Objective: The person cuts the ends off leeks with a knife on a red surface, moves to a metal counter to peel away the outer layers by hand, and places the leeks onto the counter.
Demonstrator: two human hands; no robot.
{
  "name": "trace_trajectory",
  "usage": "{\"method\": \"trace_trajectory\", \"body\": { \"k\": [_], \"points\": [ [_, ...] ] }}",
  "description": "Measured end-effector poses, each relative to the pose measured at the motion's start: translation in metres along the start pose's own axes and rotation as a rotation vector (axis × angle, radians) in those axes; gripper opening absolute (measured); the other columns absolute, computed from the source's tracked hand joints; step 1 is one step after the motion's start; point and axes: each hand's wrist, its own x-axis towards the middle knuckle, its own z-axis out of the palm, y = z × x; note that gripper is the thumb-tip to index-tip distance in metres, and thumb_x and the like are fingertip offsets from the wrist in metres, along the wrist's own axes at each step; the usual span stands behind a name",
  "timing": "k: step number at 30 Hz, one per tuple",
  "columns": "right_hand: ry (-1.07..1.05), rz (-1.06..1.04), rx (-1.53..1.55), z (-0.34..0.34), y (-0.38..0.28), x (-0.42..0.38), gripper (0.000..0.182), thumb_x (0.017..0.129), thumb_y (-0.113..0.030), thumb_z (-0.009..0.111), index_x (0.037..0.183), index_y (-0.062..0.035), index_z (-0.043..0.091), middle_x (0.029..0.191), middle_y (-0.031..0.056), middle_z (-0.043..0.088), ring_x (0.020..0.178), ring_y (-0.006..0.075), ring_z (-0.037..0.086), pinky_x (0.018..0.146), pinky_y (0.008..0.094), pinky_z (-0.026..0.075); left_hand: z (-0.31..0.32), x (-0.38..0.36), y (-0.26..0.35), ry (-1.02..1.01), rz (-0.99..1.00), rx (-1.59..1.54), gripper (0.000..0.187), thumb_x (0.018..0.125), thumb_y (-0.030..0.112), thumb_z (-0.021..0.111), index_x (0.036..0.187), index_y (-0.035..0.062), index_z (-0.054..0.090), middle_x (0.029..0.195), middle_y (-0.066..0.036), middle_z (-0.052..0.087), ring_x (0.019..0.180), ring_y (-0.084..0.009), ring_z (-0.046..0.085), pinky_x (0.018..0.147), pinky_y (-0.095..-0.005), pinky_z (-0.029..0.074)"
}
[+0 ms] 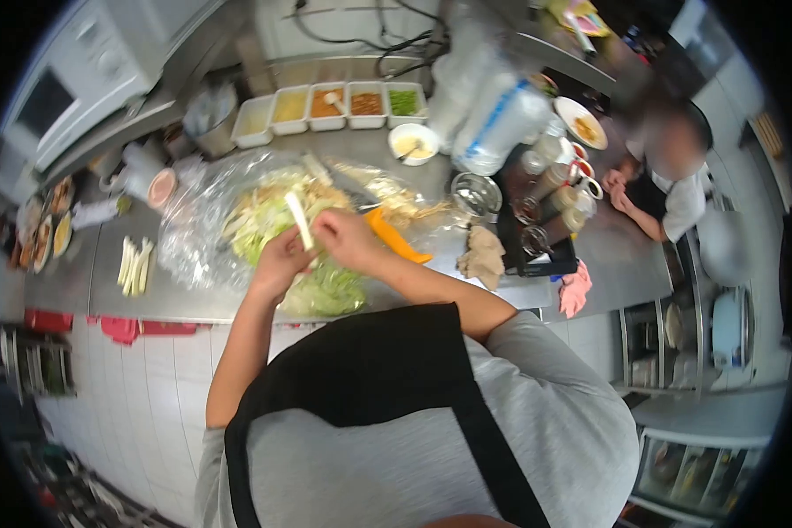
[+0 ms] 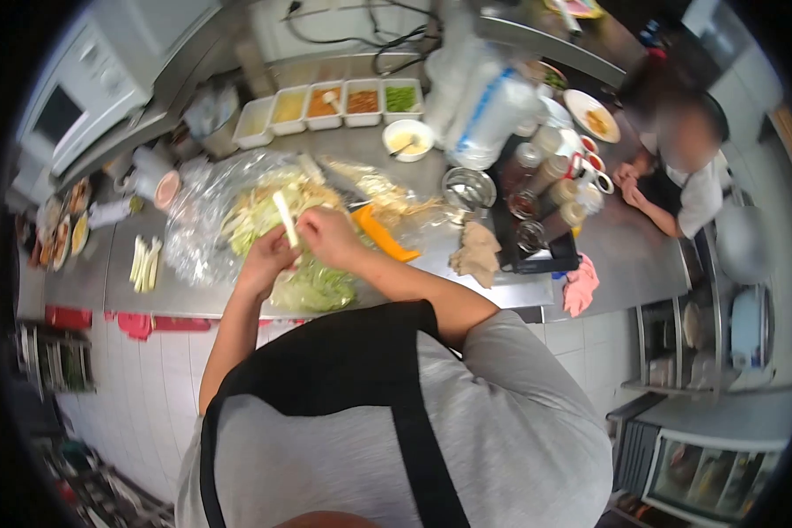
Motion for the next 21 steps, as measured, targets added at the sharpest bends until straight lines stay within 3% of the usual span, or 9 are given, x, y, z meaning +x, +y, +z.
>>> {"method": "trace_trajectory", "body": {
  "k": [4,5,8,9,11,14,16,18,21],
  "points": [
    [0.076,-0.268,-0.205,-0.020,0.006,0.020,0.010,0.077,-0.009,0.060,0.074,-0.0024,0.054,0.070,0.0142,0.053,0.065,0.0334,0.054,0.060,0.0378,0.045,-0.005,-0.018,0.010,-0.061,-0.133,-0.046,0.065,0.074,-0.003,0.067,0.133,0.0069,0.040,0.073,0.001,0.054,0.064,-0.0076,0.054,0.056,-0.0209,0.047],
    [0.100,-0.292,-0.245,-0.022,0.019,0.028,0.012,0.078,-0.012,0.062,0.079,-0.0021,0.056,0.073,0.0143,0.056,0.067,0.0299,0.056,0.060,0.0376,0.045,-0.006,-0.018,0.011,-0.062,-0.177,-0.050,0.066,0.074,-0.003,0.067,0.132,0.0077,0.039,0.074,0.000,0.056,0.065,-0.0082,0.055,0.057,-0.0212,0.047],
    [-0.114,0.101,-0.181,-0.034,0.016,0.041,0.015,0.082,-0.016,0.062,0.088,-0.0026,0.059,0.079,0.0116,0.061,0.073,0.0235,0.059,0.061,0.0367,0.045,-0.005,-0.016,0.004,0.051,-0.074,-0.068,0.061,0.074,-0.003,0.067,0.129,0.0094,0.043,0.079,-0.002,0.059,0.070,-0.0088,0.058,0.059,-0.0214,0.048],
    [-0.272,0.249,-0.068,-0.033,0.005,0.042,0.018,0.083,-0.018,0.062,0.092,-0.0025,0.060,0.081,0.0096,0.063,0.076,0.0213,0.059,0.063,0.0353,0.045,-0.006,-0.012,-0.001,0.074,-0.009,-0.057,0.060,0.076,-0.003,0.065,0.130,0.0146,0.044,0.085,0.000,0.060,0.072,-0.0072,0.057,0.059,-0.0214,0.048],
    [-0.602,0.541,0.166,-0.028,-0.018,0.041,0.023,0.086,-0.021,0.062,0.099,-0.0024,0.061,0.084,0.0055,0.065,0.081,0.0169,0.060,0.067,0.0325,0.047,0.005,-0.010,0.012,0.079,0.028,-0.108,0.061,0.077,-0.004,0.063,0.131,0.0147,0.043,0.093,-0.002,0.059,0.076,-0.0079,0.058,0.061,-0.0213,0.049],
    [-0.543,0.592,0.720,-0.006,0.011,0.024,0.032,0.085,-0.028,0.065,0.109,-0.0081,0.061,0.094,0.0025,0.065,0.085,0.0119,0.060,0.070,0.0343,0.047,0.017,-0.010,0.024,0.066,0.024,-0.253,0.062,0.078,-0.006,0.060,0.133,0.0154,0.042,0.107,-0.004,0.056,0.085,-0.0098,0.057,0.067,-0.0223,0.050],
    [-0.465,0.645,1.002,-0.011,0.003,0.015,0.031,0.086,-0.026,0.063,0.112,-0.0086,0.059,0.099,0.0028,0.063,0.084,0.0136,0.060,0.072,0.0330,0.047,0.016,-0.005,0.016,0.020,0.027,-0.325,0.061,0.078,-0.006,0.059,0.133,0.0148,0.043,0.112,-0.006,0.053,0.087,-0.0110,0.057,0.071,-0.0240,0.050],
    [-0.560,0.674,1.043,-0.024,-0.003,0.011,0.033,0.089,-0.025,0.060,0.116,-0.0078,0.057,0.103,0.0037,0.062,0.084,0.0136,0.060,0.073,0.0303,0.047,0.016,-0.003,0.010,0.009,0.008,-0.360,0.062,0.076,-0.007,0.059,0.132,0.0145,0.044,0.112,-0.007,0.053,0.089,-0.0120,0.057,0.074,-0.0245,0.049],
    [-0.535,0.697,0.757,-0.032,-0.001,0.009,0.030,0.086,-0.028,0.063,0.107,-0.0063,0.062,0.092,0.0013,0.064,0.079,0.0108,0.058,0.069,0.0268,0.044,0.016,-0.001,0.000,0.038,0.012,-0.273,0.061,0.075,-0.006,0.061,0.131,0.0103,0.044,0.105,-0.007,0.056,0.087,-0.0116,0.057,0.073,-0.0242,0.049]
  ]
}}
